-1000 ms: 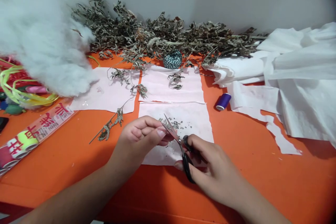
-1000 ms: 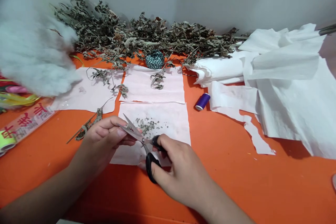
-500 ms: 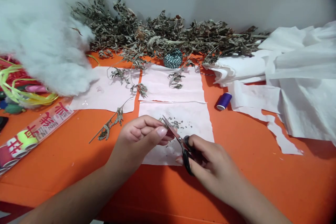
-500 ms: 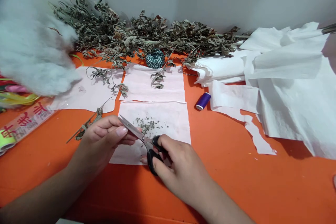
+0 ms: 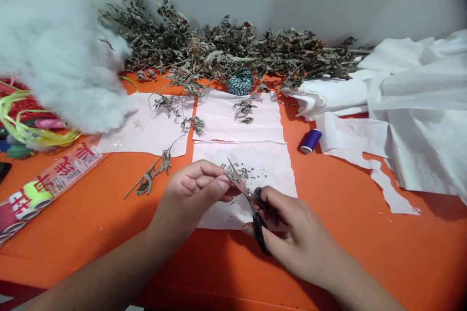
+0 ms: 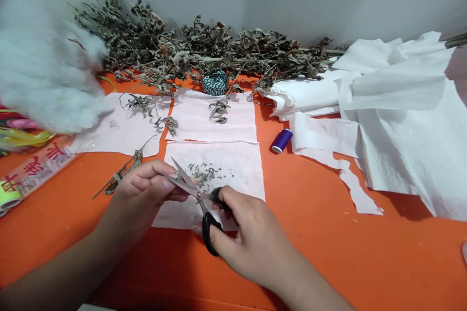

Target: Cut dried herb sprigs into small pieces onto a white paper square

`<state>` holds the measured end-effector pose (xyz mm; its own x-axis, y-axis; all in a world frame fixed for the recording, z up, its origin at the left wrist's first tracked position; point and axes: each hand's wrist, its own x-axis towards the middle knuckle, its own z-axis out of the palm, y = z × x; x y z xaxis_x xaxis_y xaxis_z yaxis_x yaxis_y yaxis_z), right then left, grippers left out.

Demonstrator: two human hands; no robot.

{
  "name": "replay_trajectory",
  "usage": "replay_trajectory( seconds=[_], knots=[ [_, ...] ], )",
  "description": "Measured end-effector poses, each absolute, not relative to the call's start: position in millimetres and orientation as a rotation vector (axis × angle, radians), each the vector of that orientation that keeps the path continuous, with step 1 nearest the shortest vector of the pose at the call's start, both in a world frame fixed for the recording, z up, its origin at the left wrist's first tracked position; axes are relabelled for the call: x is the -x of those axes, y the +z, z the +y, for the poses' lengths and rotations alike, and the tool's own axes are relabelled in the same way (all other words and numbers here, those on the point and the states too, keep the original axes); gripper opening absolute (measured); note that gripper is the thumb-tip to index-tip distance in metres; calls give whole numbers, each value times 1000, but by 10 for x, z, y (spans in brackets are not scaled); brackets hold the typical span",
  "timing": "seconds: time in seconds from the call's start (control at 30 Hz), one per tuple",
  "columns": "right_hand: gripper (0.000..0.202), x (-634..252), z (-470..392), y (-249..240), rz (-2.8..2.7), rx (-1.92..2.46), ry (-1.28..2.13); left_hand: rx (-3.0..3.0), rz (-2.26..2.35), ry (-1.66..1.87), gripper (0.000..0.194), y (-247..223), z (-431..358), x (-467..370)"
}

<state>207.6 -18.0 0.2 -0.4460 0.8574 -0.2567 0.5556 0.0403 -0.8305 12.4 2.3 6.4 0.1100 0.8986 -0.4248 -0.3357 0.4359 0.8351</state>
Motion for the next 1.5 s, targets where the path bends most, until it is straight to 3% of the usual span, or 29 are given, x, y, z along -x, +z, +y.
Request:
replay_trajectory(
  seconds=[1.5],
  knots=[
    [27,-2081,-174,-22,-2061,1431,1265,-646,1070,1042,17,67,20,-115]
  ],
)
